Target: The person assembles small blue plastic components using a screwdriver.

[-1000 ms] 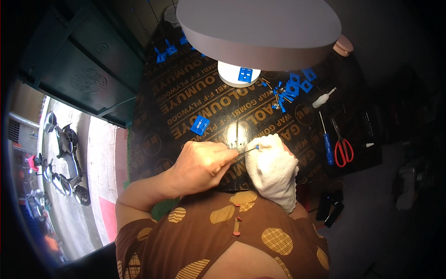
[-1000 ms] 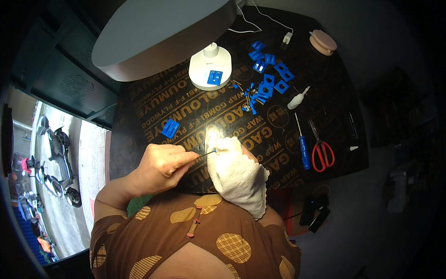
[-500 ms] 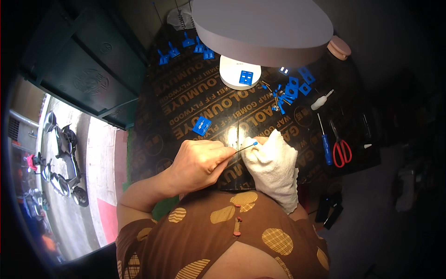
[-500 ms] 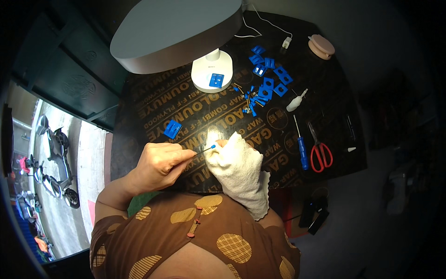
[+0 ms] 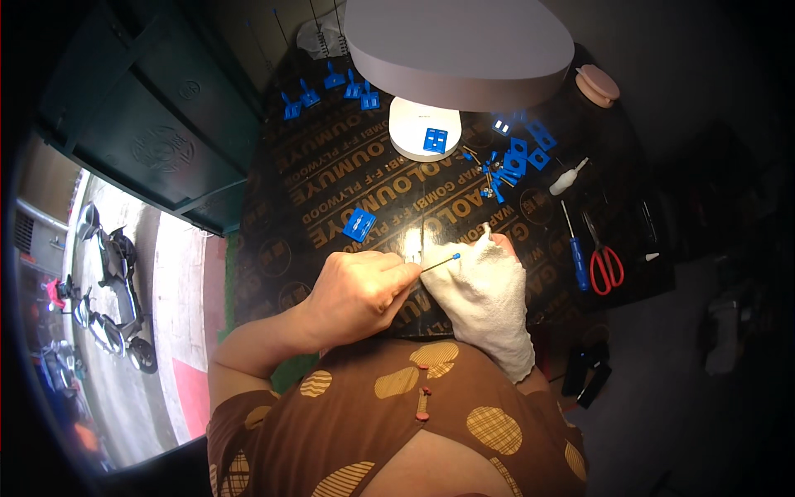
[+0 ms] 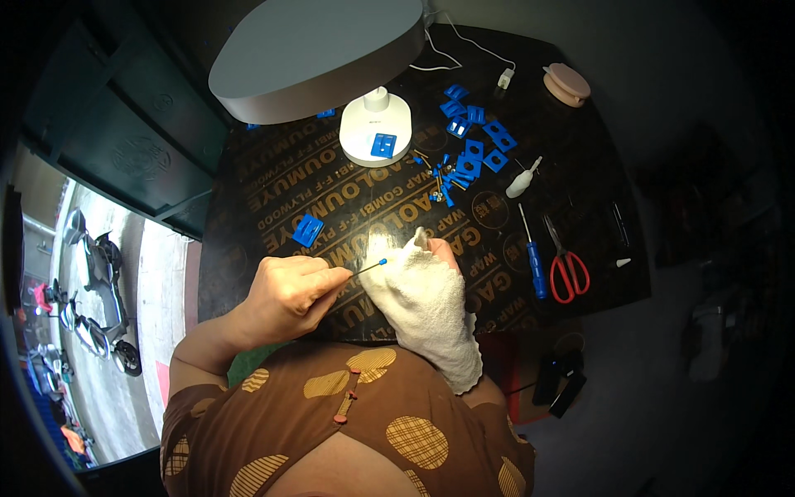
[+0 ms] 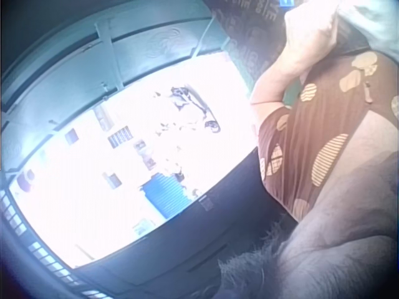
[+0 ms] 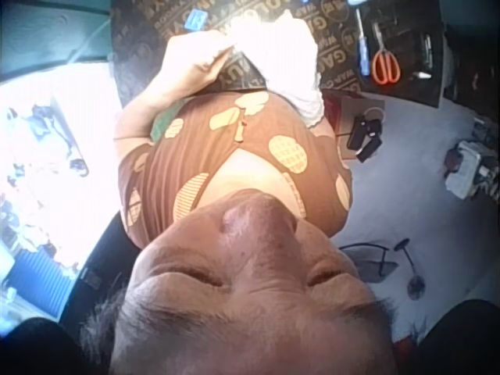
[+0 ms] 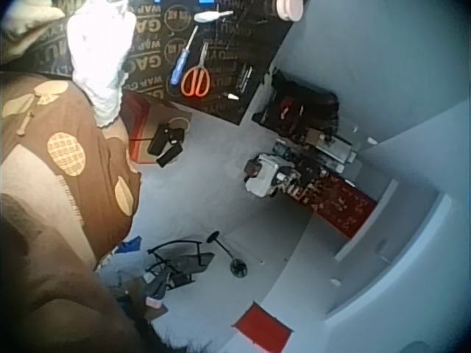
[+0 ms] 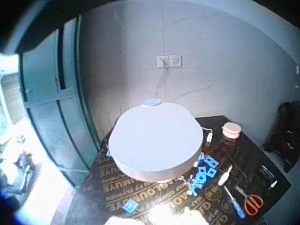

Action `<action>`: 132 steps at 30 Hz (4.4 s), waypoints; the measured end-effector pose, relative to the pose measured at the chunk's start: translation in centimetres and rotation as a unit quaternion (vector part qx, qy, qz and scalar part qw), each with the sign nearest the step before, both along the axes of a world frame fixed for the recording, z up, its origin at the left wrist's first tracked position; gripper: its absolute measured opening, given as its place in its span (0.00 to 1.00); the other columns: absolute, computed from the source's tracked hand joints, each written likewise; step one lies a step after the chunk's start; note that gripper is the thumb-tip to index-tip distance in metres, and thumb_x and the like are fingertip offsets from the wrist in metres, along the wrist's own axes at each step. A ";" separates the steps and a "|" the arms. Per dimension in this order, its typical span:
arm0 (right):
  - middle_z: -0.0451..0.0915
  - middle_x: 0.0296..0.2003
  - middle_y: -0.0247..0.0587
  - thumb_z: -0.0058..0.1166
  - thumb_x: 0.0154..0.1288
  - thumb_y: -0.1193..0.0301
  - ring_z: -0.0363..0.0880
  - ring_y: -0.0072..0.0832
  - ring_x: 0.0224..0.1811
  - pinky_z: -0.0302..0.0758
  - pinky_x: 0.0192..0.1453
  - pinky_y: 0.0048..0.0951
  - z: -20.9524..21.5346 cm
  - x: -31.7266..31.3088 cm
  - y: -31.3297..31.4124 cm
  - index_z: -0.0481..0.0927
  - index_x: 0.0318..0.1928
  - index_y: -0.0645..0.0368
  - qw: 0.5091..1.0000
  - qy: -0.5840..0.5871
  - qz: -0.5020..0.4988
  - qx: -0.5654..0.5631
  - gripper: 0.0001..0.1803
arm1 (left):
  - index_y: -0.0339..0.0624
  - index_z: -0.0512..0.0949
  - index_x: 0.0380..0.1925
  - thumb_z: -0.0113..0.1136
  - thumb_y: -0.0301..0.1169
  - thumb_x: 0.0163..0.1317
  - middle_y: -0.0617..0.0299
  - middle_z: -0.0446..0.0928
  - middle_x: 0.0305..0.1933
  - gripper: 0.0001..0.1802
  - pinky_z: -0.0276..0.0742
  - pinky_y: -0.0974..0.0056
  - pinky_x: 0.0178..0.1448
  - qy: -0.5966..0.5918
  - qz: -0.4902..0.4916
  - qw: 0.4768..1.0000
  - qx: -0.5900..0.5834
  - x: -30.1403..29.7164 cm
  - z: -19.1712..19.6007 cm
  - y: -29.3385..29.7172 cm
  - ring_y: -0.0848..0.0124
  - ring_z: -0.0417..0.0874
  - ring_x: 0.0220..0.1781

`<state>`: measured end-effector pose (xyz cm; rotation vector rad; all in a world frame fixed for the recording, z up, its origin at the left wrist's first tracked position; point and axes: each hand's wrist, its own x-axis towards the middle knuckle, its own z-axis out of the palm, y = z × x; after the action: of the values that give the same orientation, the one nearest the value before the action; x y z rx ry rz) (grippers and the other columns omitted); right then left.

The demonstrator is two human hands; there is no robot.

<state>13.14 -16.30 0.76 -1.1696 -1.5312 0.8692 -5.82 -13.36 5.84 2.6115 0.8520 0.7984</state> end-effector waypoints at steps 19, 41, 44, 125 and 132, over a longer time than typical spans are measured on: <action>0.73 0.34 0.40 0.56 0.54 0.72 0.77 0.27 0.30 0.76 0.27 0.25 5.2 0.4 0.1 0.75 0.41 0.54 0.853 -0.505 -0.041 0.123 0.12 | 0.36 0.79 0.35 0.65 0.21 0.46 0.63 0.67 0.18 0.12 0.68 0.65 0.20 0.030 0.017 0.991 0.131 0.6 -0.8 -0.2 0.70 0.73 0.18; 0.76 0.29 0.40 0.57 0.55 0.77 0.80 0.34 0.30 0.77 0.33 0.29 1.1 0.0 0.9 0.74 0.40 0.61 0.938 -0.301 -0.144 0.097 0.11 | 0.33 0.81 0.40 0.62 0.26 0.59 0.58 0.81 0.29 0.10 0.76 0.68 0.31 0.021 -0.049 0.963 -0.265 1.2 -0.4 1.8 0.71 0.82 0.26; 0.77 0.29 0.41 0.56 0.55 0.77 0.80 0.35 0.30 0.77 0.33 0.29 0.6 -0.1 0.9 0.74 0.40 0.62 0.954 -0.260 -0.132 0.064 0.11 | 0.31 0.80 0.43 0.59 0.27 0.63 0.61 0.81 0.30 0.11 0.75 0.70 0.33 -0.009 -0.045 0.848 -0.528 1.4 -0.2 3.2 0.77 0.79 0.28; 0.75 0.40 0.45 0.56 0.60 0.76 0.77 0.38 0.42 0.72 0.46 0.33 0.6 -1.4 -0.9 0.74 0.47 0.63 0.980 -0.187 -0.051 0.035 0.14 | 0.28 0.80 0.39 0.53 0.23 0.65 0.63 0.78 0.26 0.09 0.70 0.73 0.29 -0.166 -0.067 0.817 -0.548 0.8 -4.0 2.0 0.81 0.74 0.23; 0.76 0.41 0.48 0.54 0.59 0.76 0.76 0.42 0.44 0.73 0.48 0.36 1.4 -0.9 -0.6 0.75 0.48 0.64 0.977 -0.184 -0.025 0.105 0.15 | 0.30 0.81 0.38 0.54 0.23 0.63 0.61 0.79 0.24 0.09 0.70 0.73 0.28 -0.136 -0.056 0.881 -0.449 1.0 -3.7 1.9 0.81 0.75 0.22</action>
<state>12.27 -16.90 2.17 -1.2523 -1.8315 0.4564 -4.85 -11.42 2.10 1.6629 0.7337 0.5271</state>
